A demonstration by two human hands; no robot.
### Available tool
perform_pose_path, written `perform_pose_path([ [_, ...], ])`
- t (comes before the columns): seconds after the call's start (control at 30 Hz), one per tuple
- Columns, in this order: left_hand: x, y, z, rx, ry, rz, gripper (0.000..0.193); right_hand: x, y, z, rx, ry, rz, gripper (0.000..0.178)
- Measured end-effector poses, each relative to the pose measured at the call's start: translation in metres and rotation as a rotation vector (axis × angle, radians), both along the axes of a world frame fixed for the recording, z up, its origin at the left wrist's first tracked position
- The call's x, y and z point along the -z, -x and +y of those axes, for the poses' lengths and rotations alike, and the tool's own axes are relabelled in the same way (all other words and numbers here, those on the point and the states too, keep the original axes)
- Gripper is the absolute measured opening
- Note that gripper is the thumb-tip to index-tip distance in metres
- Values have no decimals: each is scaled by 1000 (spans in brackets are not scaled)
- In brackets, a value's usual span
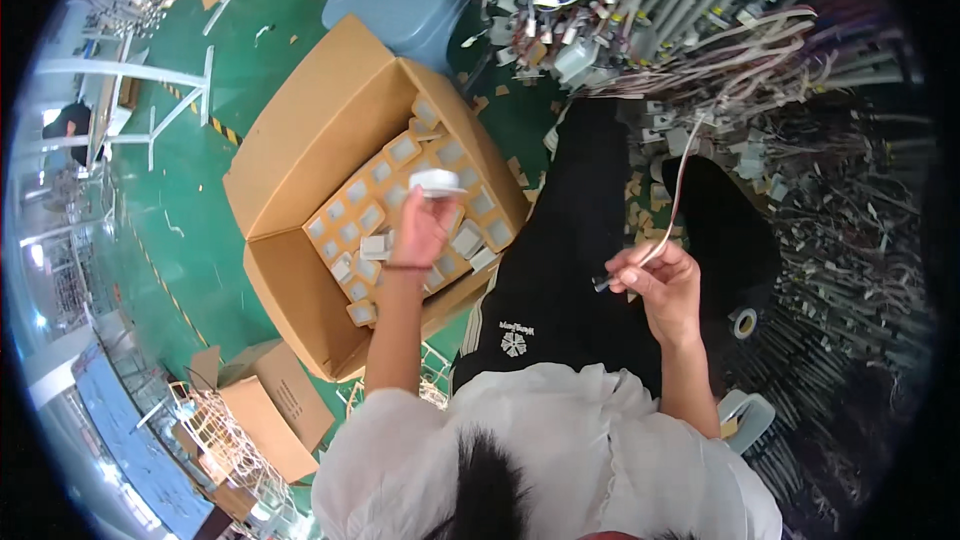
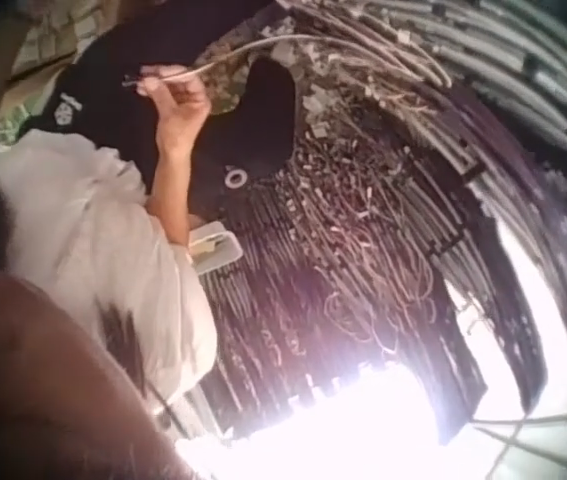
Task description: Manually wrapping adhesive tape around components on cable harness assemblies.
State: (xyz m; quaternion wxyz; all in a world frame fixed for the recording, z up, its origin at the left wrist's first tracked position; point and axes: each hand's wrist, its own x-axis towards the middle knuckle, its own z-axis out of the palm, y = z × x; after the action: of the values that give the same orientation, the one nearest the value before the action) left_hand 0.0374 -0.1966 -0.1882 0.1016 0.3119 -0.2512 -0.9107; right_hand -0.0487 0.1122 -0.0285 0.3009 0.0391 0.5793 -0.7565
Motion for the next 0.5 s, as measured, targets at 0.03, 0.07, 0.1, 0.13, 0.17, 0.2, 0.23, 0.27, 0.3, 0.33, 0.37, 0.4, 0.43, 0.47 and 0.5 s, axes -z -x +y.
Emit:
perform_pose_path([
  [0.03,-32,-1,26,74,-59,70,56,-4,-1,-1,21,4,25,12],
  [0.07,-55,-3,50,145,-123,140,62,-8,-2,-3,39,4,50,10],
  [0.1,-70,-7,73,192,-339,292,66,-11,-2,-5,63,35,99,10],
  [0.13,-83,-6,93,247,-444,348,69,-23,-2,-10,112,26,101,10],
  [0.17,-96,-3,114,310,-473,440,73,-29,-3,-10,155,74,154,12],
  [0.2,-108,-3,132,291,-558,447,59,-31,-5,-9,191,127,204,13],
  [0.23,-116,-1,143,358,-624,463,55,-37,-7,-4,200,127,272,16],
  [0.27,-120,0,153,422,-663,473,54,-42,-9,2,229,140,287,17],
  [0.3,-125,2,161,480,-697,484,53,-47,-11,8,252,158,301,17],
  [0.33,-139,6,168,526,-655,375,53,-51,-13,15,274,170,283,19],
  [0.37,-140,7,171,547,-655,371,53,-52,-15,23,295,171,288,19],
  [0.4,-142,10,172,604,-470,322,50,-51,-17,30,308,162,314,20],
  [0.43,-145,13,174,655,-282,274,47,-49,-19,37,319,155,339,20],
  [0.47,-153,15,178,672,115,175,39,-48,-21,42,332,158,337,20],
  [0.5,-154,18,178,661,622,263,39,-48,-23,47,352,145,339,20],
])
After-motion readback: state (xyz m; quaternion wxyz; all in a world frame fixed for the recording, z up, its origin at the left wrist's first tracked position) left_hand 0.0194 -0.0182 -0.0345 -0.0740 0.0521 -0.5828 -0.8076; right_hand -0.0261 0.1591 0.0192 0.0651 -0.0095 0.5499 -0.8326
